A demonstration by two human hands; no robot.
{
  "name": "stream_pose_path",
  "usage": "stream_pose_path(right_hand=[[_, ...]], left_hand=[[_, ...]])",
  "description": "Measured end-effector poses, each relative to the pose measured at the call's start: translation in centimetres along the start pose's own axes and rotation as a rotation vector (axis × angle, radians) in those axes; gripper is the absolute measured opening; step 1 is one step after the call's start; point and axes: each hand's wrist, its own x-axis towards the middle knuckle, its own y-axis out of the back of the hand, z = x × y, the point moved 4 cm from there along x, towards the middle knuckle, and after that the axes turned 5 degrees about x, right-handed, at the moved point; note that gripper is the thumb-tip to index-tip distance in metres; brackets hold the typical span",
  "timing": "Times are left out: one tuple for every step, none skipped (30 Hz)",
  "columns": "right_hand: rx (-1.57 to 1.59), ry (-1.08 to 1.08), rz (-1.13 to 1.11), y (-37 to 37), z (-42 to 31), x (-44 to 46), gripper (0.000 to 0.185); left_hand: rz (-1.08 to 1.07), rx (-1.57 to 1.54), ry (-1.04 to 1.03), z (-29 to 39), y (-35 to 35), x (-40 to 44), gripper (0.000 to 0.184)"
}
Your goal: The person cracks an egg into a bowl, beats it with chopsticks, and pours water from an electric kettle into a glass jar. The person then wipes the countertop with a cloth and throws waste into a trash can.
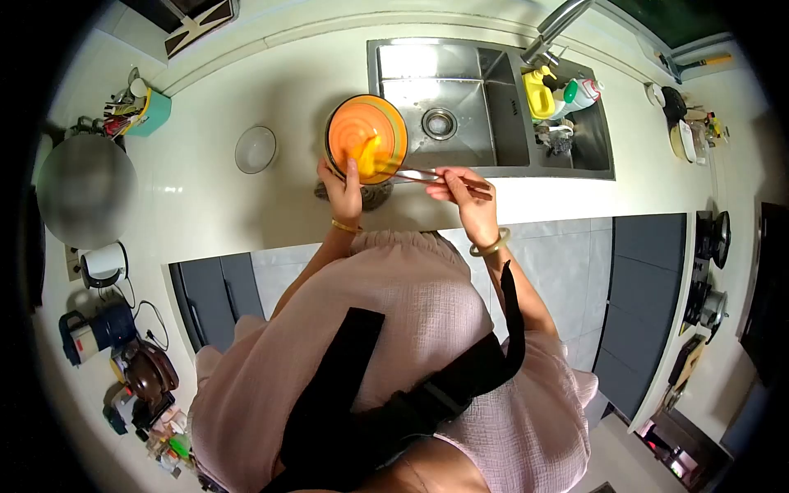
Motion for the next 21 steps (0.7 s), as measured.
stream_pose_path(right_hand=[[0.004,-0.001,0.008,0.1,0.1,0.1,0.024],[0.049,0.057,0.091,0.7,0.1,0.3,0.024],[0.092,0.117,0.174,1.3,0.1,0.5,0.023],[0.023,0.077,0.17,1.6,0.5,0.7,0.023],[0.025,-0.015,0.124,1.6,0.9,0.1,0.023],[0.058,-0.014,0.086,1.0,0.4,-0.2,0.023],[0.094,-0.018,0.052,0.6,0.3,-0.7,0.023],[0.135,0.045,0.117,1.0,0.3,-0.5,0.023],[0.174,0.111,0.181,1.4,0.3,0.0,0.023],[0.049,0.076,0.18,1.7,0.9,0.2,0.023],[0.08,-0.047,0.135,1.6,1.5,-0.1,0.023],[0.113,-0.041,0.093,1.0,1.1,-0.4,0.023],[0.148,-0.04,0.053,0.5,0.8,-0.7,0.023],[0.183,0.03,0.125,0.9,0.9,-0.5,0.023],[0.216,0.105,0.194,1.3,1.1,0.1,0.023],[0.111,0.057,0.179,1.3,1.4,0.3,0.024],[0.107,-0.009,0.119,1.0,1.7,-0.3,0.024],[0.14,-0.014,0.069,0.4,1.0,-0.4,0.023],[0.176,-0.025,0.026,0.0,0.9,-0.7,0.023],[0.187,0.026,0.112,0.4,1.0,-0.5,0.022],[0.194,0.079,0.197,1.2,1.1,0.1,0.022]], left_hand=[[-0.015,0.017,0.027,0.1,0.1,-0.1,0.048],[-0.03,0.033,0.054,0.3,0.1,-0.3,0.047],[-0.038,0.033,0.056,0.6,0.0,-0.4,0.047],[-0.051,-0.032,0.076,0.9,-0.1,-0.6,0.048],[-0.059,-0.096,0.094,1.2,-0.3,-0.6,0.05],[-0.058,-0.097,0.091,1.4,-0.3,-0.3,0.05],[-0.055,-0.125,0.165,1.3,-0.2,-0.4,0.05],[-0.055,-0.153,0.241,1.1,0.0,-0.6,0.05],[-0.059,-0.151,0.243,0.8,-0.1,-0.7,0.05],[-0.054,-0.156,0.209,0.4,-0.1,-0.8,0.05],[-0.045,-0.163,0.171,0.2,-0.2,-0.8,0.05],[-0.043,-0.164,0.167,0.4,-0.3,-0.5,0.05],[-0.032,-0.208,0.219,0.5,-0.2,-0.5,0.05],[-0.023,-0.252,0.277,0.5,0.0,-0.8,0.05],[-0.026,-0.251,0.279,0.4,0.1,-0.9,0.05],[-0.032,-0.216,0.231,0.4,0.0,-1.0,0.051],[-0.034,-0.183,0.18,0.5,-0.1,-0.8,0.051],[-0.03,-0.182,0.175,0.5,-0.1,-0.6,0.051],[-0.031,-0.172,0.212,0.5,0.2,-0.7,0.05],[-0.034,-0.164,0.249,0.5,0.3,-0.9,0.05],[-0.037,-0.165,0.249,0.4,0.3,-1.0,0.05]])
